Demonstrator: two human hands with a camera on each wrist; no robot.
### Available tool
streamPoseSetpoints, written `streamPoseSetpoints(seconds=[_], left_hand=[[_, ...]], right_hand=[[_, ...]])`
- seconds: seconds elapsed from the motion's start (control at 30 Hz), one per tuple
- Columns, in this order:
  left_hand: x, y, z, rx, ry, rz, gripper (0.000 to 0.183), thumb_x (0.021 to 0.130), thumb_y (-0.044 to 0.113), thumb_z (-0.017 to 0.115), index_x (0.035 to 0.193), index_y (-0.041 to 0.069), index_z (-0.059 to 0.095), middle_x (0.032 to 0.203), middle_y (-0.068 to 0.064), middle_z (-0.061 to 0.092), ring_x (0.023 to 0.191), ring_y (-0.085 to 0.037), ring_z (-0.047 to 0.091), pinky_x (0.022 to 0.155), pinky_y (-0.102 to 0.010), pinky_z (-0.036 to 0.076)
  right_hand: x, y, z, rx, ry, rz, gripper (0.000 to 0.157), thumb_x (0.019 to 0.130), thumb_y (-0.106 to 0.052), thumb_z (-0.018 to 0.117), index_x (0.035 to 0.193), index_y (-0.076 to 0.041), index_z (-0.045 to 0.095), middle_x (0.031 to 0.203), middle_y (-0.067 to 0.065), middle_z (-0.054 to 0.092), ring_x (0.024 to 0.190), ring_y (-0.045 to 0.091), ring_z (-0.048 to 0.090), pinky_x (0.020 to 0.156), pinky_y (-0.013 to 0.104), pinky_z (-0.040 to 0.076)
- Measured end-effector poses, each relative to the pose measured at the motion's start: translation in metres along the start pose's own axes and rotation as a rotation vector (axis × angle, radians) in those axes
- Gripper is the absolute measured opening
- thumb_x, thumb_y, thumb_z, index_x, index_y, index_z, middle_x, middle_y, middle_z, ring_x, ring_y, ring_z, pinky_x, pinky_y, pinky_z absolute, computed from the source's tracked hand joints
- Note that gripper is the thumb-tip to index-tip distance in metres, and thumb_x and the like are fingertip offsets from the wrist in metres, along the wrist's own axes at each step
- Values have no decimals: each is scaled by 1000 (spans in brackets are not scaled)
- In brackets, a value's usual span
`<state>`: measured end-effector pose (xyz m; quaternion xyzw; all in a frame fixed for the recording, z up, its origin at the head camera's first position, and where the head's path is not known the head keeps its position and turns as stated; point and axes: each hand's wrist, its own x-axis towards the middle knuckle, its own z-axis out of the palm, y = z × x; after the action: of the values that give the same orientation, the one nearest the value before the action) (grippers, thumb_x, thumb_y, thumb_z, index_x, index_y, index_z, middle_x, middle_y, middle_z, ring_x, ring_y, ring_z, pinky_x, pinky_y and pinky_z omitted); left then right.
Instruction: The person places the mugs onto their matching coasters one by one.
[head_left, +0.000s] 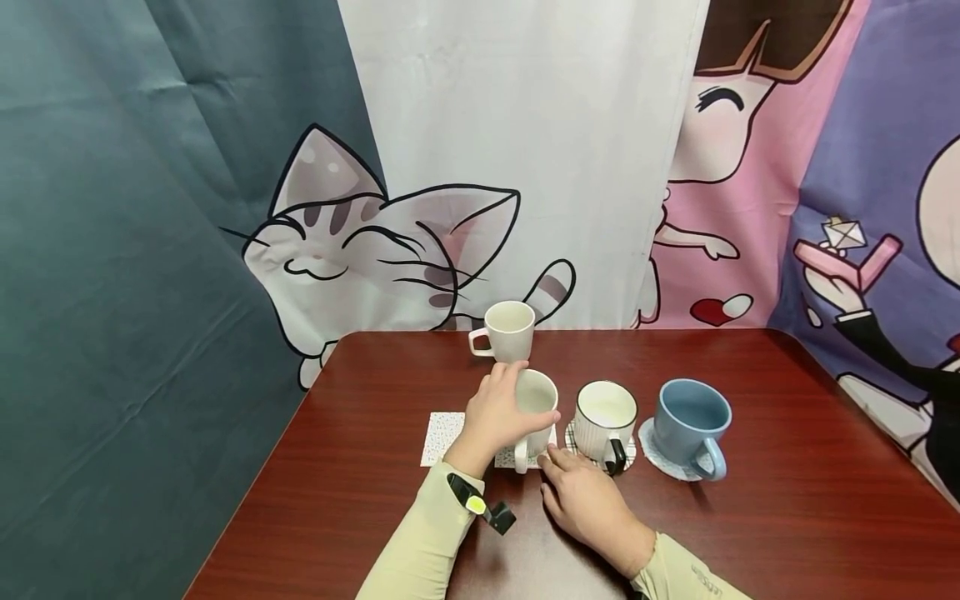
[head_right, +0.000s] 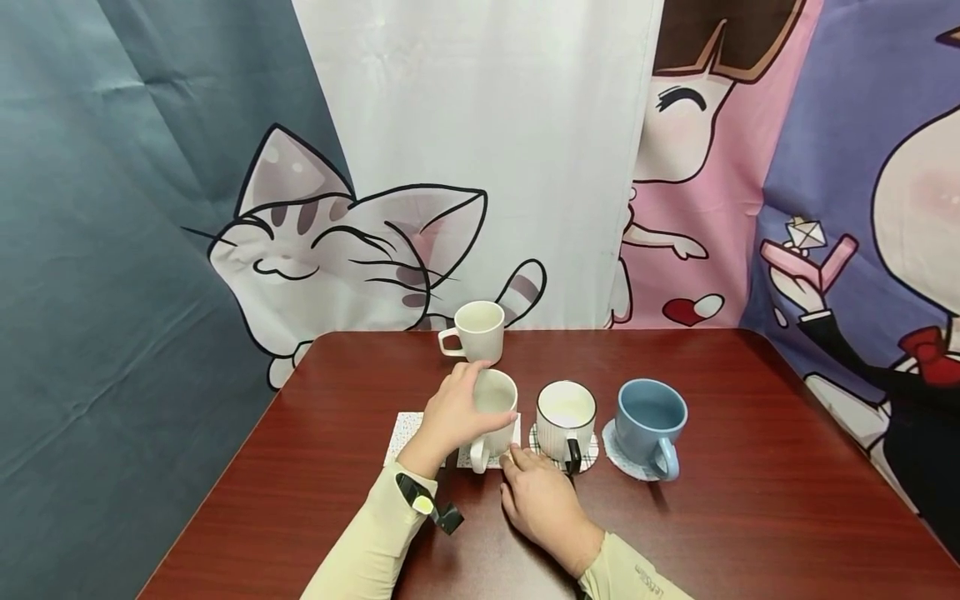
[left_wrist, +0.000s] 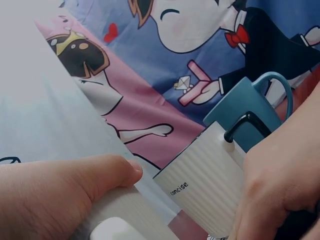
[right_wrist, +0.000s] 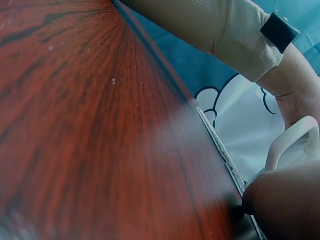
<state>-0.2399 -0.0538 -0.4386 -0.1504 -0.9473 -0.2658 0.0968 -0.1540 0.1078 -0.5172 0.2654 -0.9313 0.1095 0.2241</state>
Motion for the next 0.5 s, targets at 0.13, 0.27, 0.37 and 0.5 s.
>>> streamPoseSetpoints(seconds=[0.13, 0.27, 0.37, 0.5], left_hand=[[0, 1, 0, 7, 14, 4, 95, 69, 71, 77, 147, 25, 47, 135, 2, 54, 114, -23, 56, 78, -44, 52], [1, 1, 1, -9, 15, -5, 96, 70, 68, 79, 148, 23, 47, 138, 2, 54, 115, -25, 56, 78, -47, 52], [0, 2, 1, -21, 18, -17, 97, 69, 67, 80, 149, 22, 46, 138, 1, 54, 116, -26, 56, 79, -49, 52], [-2, 3, 0, -15, 27, -23, 97, 69, 67, 79, 149, 23, 46, 137, -1, 54, 116, -25, 56, 79, -49, 52]], right_hand=[[1, 0, 0, -3, 12, -3, 38, 83, -20, 75, 115, -1, 71, 120, 20, 69, 109, 36, 68, 94, 52, 52], [1, 0, 0, -6, -1, 0, 37, 83, -20, 75, 115, -1, 72, 121, 20, 69, 109, 36, 68, 94, 51, 52], [1, 0, 1, -10, -11, 1, 37, 83, -20, 75, 115, -2, 72, 121, 20, 69, 109, 36, 68, 94, 51, 52], [0, 0, 1, -10, -2, -2, 38, 83, -20, 75, 115, -1, 72, 121, 20, 69, 109, 35, 68, 94, 51, 53]])
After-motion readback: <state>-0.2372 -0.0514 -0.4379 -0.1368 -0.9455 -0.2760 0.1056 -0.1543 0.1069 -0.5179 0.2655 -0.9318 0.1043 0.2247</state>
